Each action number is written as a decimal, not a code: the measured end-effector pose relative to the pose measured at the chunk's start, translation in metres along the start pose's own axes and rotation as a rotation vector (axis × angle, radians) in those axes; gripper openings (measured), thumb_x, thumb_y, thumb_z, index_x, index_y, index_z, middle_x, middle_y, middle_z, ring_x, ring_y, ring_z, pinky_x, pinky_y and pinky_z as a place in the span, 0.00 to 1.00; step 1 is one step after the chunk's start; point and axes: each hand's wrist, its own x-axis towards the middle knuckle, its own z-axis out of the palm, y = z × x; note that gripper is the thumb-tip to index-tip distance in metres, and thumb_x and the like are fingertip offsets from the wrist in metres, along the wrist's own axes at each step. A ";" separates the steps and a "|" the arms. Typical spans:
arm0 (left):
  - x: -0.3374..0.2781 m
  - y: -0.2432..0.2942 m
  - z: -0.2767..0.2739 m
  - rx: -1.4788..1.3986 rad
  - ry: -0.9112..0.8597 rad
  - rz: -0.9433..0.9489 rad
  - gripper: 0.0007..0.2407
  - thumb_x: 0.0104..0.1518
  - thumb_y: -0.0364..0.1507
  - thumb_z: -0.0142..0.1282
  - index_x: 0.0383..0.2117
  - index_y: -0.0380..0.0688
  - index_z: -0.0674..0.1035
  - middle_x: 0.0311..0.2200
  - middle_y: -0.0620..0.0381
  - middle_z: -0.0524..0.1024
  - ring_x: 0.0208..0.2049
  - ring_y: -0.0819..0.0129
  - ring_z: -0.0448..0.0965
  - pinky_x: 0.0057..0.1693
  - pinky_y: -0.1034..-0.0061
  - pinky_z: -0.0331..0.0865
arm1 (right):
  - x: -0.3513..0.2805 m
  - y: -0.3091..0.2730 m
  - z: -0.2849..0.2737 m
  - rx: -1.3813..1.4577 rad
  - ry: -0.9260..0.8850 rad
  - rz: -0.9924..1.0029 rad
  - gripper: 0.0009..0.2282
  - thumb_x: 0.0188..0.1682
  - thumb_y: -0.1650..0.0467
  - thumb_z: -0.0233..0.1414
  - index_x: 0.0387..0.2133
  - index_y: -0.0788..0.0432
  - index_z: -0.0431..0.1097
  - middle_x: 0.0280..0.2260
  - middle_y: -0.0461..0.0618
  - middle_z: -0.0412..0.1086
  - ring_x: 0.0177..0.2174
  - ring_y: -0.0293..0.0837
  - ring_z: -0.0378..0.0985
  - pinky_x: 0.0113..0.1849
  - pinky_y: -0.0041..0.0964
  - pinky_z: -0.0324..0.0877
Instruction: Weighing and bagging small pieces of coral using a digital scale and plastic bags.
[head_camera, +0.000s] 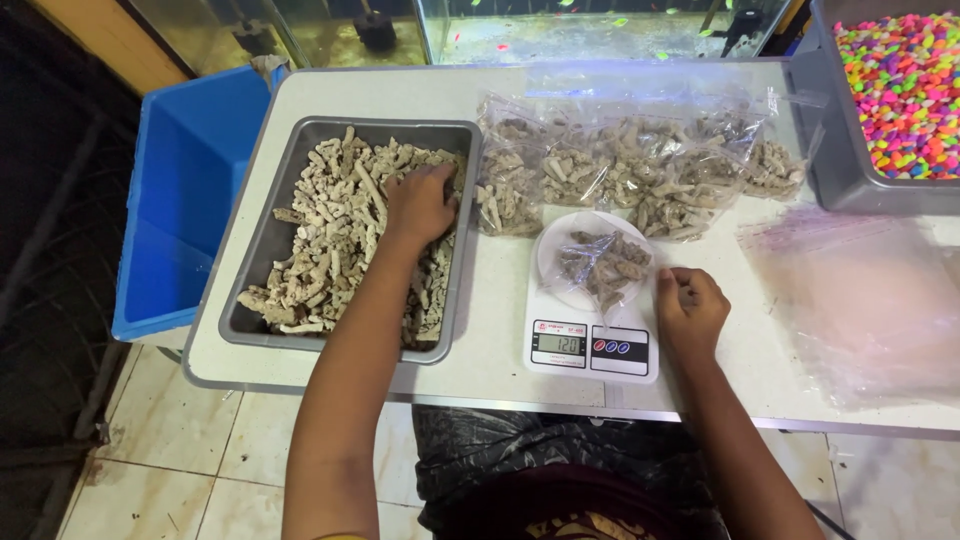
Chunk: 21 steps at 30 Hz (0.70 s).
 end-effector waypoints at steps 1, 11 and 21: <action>-0.002 0.000 -0.003 0.000 0.000 -0.001 0.20 0.60 0.30 0.58 0.60 0.50 0.75 0.49 0.49 0.79 0.55 0.50 0.77 0.60 0.46 0.58 | 0.000 -0.001 -0.001 0.001 -0.001 0.000 0.04 0.57 0.74 0.60 0.32 0.58 0.76 0.26 0.53 0.74 0.31 0.56 0.78 0.38 0.45 0.69; 0.001 -0.002 0.005 0.024 0.002 -0.009 0.15 0.63 0.32 0.55 0.55 0.52 0.79 0.47 0.54 0.80 0.54 0.54 0.77 0.59 0.52 0.59 | 0.000 -0.001 -0.002 0.009 -0.003 0.001 0.05 0.57 0.74 0.60 0.31 0.58 0.76 0.27 0.52 0.75 0.31 0.56 0.78 0.38 0.45 0.69; 0.001 -0.003 0.008 -0.049 0.064 -0.054 0.12 0.61 0.29 0.56 0.50 0.52 0.82 0.43 0.55 0.83 0.51 0.55 0.80 0.63 0.55 0.57 | 0.000 -0.007 -0.003 -0.019 -0.010 0.034 0.05 0.57 0.72 0.60 0.31 0.59 0.76 0.28 0.53 0.76 0.32 0.56 0.78 0.39 0.46 0.69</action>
